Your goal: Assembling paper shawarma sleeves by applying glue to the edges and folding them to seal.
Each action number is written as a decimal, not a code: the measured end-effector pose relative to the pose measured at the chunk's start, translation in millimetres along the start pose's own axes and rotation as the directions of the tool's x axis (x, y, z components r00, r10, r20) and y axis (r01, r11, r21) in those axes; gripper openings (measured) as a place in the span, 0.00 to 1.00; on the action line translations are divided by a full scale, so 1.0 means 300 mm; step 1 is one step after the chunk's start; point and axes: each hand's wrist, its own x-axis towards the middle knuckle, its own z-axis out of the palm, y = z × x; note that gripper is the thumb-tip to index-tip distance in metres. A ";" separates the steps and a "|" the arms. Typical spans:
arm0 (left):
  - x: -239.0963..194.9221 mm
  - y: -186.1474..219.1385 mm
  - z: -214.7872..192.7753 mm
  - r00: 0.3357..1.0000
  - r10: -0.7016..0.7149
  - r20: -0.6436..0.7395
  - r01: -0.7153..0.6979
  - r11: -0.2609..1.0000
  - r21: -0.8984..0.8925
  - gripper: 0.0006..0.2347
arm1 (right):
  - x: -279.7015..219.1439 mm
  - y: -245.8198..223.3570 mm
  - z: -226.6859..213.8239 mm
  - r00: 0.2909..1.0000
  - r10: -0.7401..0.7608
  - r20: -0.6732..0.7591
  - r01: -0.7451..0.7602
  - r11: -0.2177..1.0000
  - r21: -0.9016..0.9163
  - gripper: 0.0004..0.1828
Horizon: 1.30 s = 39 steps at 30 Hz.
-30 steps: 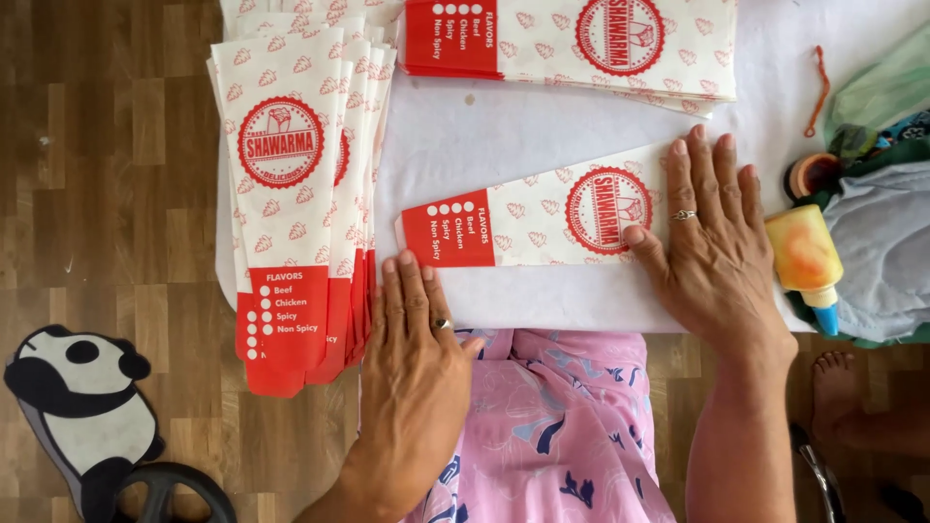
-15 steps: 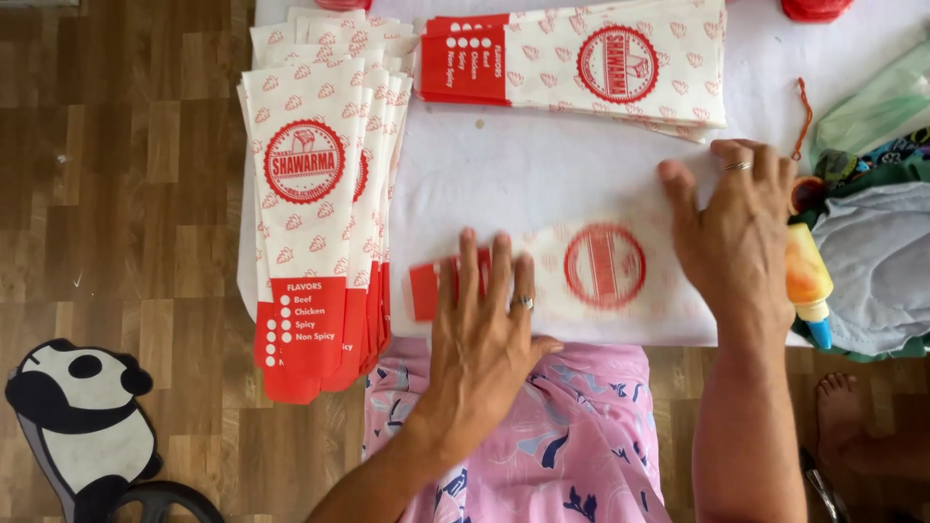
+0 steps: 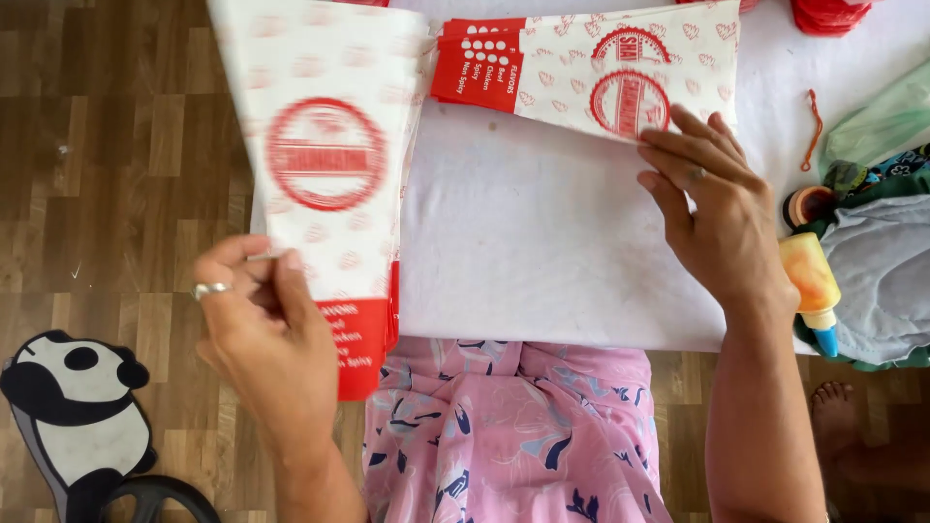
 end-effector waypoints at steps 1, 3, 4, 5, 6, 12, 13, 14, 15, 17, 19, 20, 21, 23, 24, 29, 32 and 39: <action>0.008 -0.027 0.005 1.000 -0.002 0.001 0.002 1.000 0.002 0.09 | -0.032 -0.011 -0.006 1.000 0.000 0.002 0.000 1.000 0.002 0.09; 0.025 -0.080 0.017 0.997 0.080 0.009 -0.079 0.968 0.236 0.06 | -0.093 -0.032 -0.021 1.000 0.000 -0.021 0.003 0.990 0.138 0.11; 0.028 -0.101 0.025 0.997 0.079 0.007 -0.079 0.969 0.236 0.06 | -0.123 -0.038 -0.025 1.000 -0.003 -0.021 0.006 0.990 0.138 0.11; 0.028 -0.123 0.034 0.993 0.106 0.049 -0.117 0.926 0.358 0.07 | -0.157 -0.046 -0.031 1.000 0.007 0.010 -0.008 0.988 0.156 0.09; 0.027 -0.144 0.043 0.987 0.128 0.095 -0.158 0.867 0.472 0.09 | -0.192 -0.052 -0.037 0.999 0.016 0.042 -0.023 0.984 0.174 0.08; -0.030 0.006 0.143 0.914 0.377 0.149 -0.397 0.907 0.138 0.12 | -0.321 -0.039 -0.107 0.985 0.174 -0.018 -0.167 0.966 0.200 0.09; -0.037 0.022 0.176 0.914 0.378 0.149 -0.397 0.907 0.140 0.12 | -0.369 0.008 -0.117 0.985 0.174 -0.019 -0.166 0.965 0.201 0.09; -0.043 0.037 0.208 0.833 0.491 0.255 -0.509 0.861 0.005 0.10 | -0.417 0.054 -0.126 0.963 0.237 -0.131 -0.248 0.966 -0.075 0.06; -0.050 0.053 0.243 0.724 0.602 0.337 -0.592 0.793 -0.142 0.09 | -0.464 0.101 -0.137 0.932 0.256 -0.256 -0.332 0.885 -0.325 0.05; -0.056 0.024 0.310 0.642 0.640 0.421 -0.635 0.752 -0.175 0.11 | -0.436 0.047 -0.169 0.889 0.405 -0.212 -0.457 0.779 -0.429 0.14; -0.060 0.009 0.351 0.547 0.674 0.498 -0.674 0.707 -0.217 0.13 | -0.427 0.029 -0.192 0.814 0.549 -0.188 -0.554 0.640 -0.532 0.26; -0.061 0.008 0.358 0.569 0.658 0.493 -0.657 0.724 -0.209 0.12 | -0.429 0.038 -0.197 0.816 0.558 -0.149 -0.552 0.676 -0.488 0.28; -0.064 0.006 0.362 0.590 0.641 0.491 -0.638 0.743 -0.203 0.12 | -0.436 0.045 -0.203 0.816 0.568 -0.108 -0.551 0.708 -0.441 0.31; -0.056 0.011 0.356 0.576 0.650 0.496 -0.659 0.728 -0.189 0.11 | -0.459 0.071 -0.211 0.791 0.600 -0.115 -0.599 0.724 -0.344 0.30; -0.052 0.012 0.351 0.566 0.656 0.499 -0.679 0.714 -0.169 0.10 | -0.472 0.083 -0.213 0.770 0.628 -0.117 -0.635 0.734 -0.239 0.28; -0.010 0.003 0.351 0.544 0.671 0.504 -0.672 0.708 -0.218 0.09 | -0.572 0.112 -0.228 0.529 0.836 -0.144 -0.593 0.486 0.642 0.11; 0.011 0.007 0.351 0.551 0.647 0.526 -0.633 0.735 -0.241 0.07 | -0.540 0.050 -0.241 0.526 0.839 -0.136 -0.452 0.412 0.791 0.11; 0.028 0.030 0.352 0.626 0.618 0.475 -0.578 0.777 -0.248 0.03 | -0.465 -0.066 -0.152 0.606 0.751 -0.262 -0.301 0.521 0.799 0.20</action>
